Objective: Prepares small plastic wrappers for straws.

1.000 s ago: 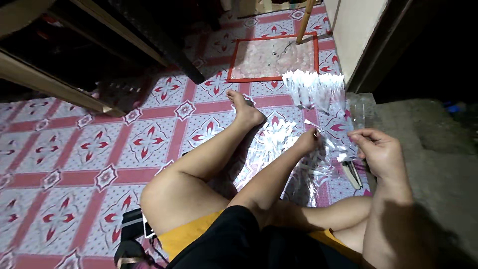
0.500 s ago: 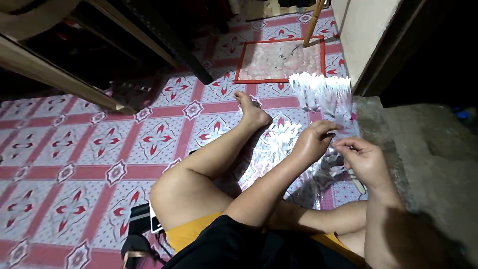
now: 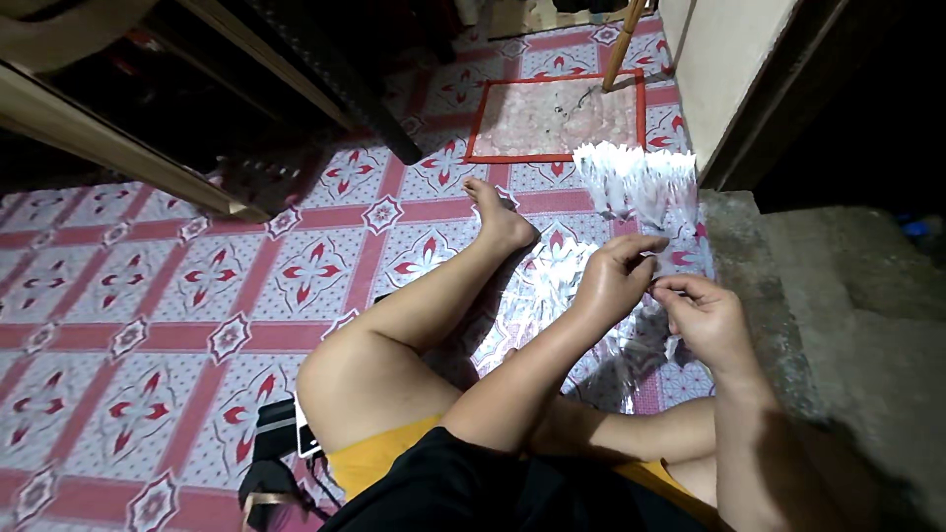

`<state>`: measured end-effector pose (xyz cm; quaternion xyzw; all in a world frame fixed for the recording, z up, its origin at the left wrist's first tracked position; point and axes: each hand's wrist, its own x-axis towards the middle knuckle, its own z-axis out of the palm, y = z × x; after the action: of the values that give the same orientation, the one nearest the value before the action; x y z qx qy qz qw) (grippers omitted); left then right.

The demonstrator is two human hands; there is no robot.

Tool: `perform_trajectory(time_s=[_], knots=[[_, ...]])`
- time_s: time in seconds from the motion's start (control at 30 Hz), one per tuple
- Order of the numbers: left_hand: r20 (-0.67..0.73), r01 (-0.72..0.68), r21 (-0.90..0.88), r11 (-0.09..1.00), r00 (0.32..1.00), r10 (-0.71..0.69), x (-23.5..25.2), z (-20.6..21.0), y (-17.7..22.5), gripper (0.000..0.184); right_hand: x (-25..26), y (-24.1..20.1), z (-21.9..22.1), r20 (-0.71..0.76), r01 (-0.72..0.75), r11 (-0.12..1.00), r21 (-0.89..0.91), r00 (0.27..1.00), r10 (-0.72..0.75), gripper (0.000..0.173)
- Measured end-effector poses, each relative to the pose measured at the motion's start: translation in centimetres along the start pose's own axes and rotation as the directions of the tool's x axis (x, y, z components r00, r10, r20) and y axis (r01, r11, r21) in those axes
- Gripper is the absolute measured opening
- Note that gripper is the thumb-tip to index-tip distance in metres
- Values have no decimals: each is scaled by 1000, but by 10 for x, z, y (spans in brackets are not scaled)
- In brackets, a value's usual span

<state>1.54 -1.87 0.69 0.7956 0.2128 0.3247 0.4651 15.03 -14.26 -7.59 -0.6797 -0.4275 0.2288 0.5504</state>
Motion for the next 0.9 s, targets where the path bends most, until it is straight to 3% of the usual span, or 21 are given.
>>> perform_trajectory(time_s=[0.13,0.33,0.43,0.63,0.9], knots=[[35,46,-97,994,998,-42,-3,-5,5,32,0,-1,3,-1,-8,999,-33,1000,8,14],[-8,82,-83,993,997,-83,-1,0,10,17,0,1,4,0,-17,998,-60,1000,17,12],[-15,78,-118,990,997,-80,-1,1,11,18,-1,3,3,-60,9,997,-74,998,-13,10],[25,90,-288,953,996,-86,-1,2,16,45,1,-5,0,-125,141,989,34,983,-136,11],[-23,89,-351,932,994,-104,-4,6,15,65,4,-2,4,-178,213,977,7,962,-208,9]])
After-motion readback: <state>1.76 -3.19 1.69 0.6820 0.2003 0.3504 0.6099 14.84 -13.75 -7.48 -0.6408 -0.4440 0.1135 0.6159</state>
